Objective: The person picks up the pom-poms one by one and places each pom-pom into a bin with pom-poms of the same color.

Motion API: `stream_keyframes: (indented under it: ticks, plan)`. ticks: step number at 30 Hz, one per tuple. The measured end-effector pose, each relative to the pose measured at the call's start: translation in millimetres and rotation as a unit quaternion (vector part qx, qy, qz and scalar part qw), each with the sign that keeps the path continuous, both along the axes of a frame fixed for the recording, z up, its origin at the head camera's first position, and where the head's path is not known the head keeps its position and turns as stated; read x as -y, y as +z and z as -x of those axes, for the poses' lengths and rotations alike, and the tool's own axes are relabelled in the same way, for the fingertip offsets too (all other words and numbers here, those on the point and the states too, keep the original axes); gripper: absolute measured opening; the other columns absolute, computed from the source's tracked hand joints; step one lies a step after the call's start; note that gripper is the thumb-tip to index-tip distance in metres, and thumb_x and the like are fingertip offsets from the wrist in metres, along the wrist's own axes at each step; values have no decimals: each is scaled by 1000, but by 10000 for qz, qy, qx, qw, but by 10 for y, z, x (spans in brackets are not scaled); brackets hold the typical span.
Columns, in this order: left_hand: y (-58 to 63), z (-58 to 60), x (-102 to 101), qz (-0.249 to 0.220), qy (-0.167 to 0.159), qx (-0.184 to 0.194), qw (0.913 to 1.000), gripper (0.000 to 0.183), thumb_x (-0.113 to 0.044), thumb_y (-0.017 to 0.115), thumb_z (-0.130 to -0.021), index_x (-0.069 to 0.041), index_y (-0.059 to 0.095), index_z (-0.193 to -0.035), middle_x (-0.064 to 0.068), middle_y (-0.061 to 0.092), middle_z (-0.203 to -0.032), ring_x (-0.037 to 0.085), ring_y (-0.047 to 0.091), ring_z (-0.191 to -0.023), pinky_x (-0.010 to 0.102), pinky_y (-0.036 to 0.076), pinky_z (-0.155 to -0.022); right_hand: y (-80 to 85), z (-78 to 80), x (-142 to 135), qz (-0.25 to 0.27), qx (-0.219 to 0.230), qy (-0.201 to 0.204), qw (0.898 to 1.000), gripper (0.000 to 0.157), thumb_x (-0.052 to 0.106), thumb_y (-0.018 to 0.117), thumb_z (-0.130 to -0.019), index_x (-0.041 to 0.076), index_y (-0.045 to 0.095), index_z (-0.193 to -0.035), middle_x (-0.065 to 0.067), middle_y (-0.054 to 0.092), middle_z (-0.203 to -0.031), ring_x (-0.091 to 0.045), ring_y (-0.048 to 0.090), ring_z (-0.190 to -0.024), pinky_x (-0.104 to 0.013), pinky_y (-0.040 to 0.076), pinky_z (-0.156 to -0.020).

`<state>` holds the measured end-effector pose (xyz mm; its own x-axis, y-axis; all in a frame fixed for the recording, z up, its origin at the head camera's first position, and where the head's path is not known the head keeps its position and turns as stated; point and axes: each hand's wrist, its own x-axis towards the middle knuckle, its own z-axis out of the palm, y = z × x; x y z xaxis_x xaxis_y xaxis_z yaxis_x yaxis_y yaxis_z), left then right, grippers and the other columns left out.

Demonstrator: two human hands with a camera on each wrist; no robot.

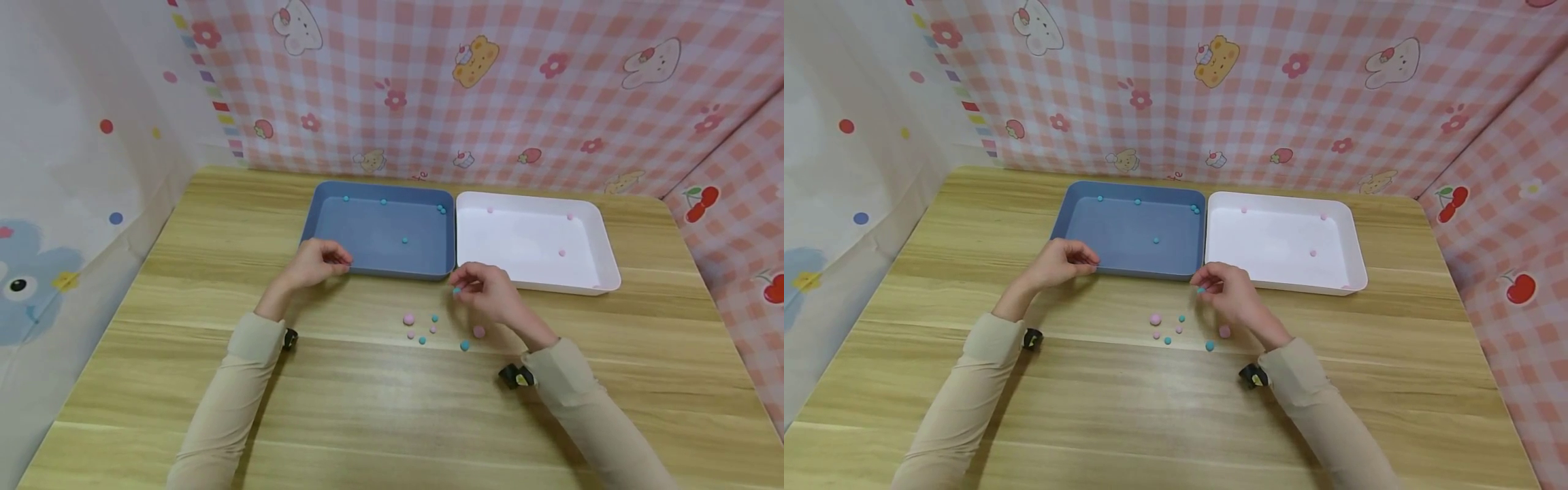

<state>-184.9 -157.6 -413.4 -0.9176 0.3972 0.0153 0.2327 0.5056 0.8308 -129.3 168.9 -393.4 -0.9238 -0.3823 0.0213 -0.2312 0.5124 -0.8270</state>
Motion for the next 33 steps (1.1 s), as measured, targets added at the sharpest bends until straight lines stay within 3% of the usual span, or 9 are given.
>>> stream_keyframes:
  ticks: [7, 23, 33]
  plan:
    - [3, -1, 11, 64, -38, 40, 10000, 10, 4, 69, -79, 8, 69, -88, 14, 68, -82, 12, 59, -72, 20, 47, -67, 51, 95, 51, 376, -64, -125, 9992, 17, -10, 62, -81, -7, 64, -98, -21, 64, -94, -28, 60, -87, -30, 52, -77]
    - [16, 13, 25, 235, -76, 3, 9997, 9, 1, 69, -81, 6, 69, -89, 13, 69, -83, 17, 61, -75, 25, 48, -70, 124, 339, 256, 571, -19, -416, 9975, 18, -5, 65, -83, -7, 63, -100, -23, 63, -101, -23, 58, -87, -22, 49, -75]
    - [17, 2, 28, 216, -78, 46, 9997, 9, 1, 69, -81, 5, 69, -88, 13, 69, -83, 20, 62, -76, 27, 49, -71, 141, 511, 448, 719, -175, -589, 9955, 17, -6, 65, -82, -6, 63, -99, -23, 64, -102, -28, 59, -88, -31, 50, -78]
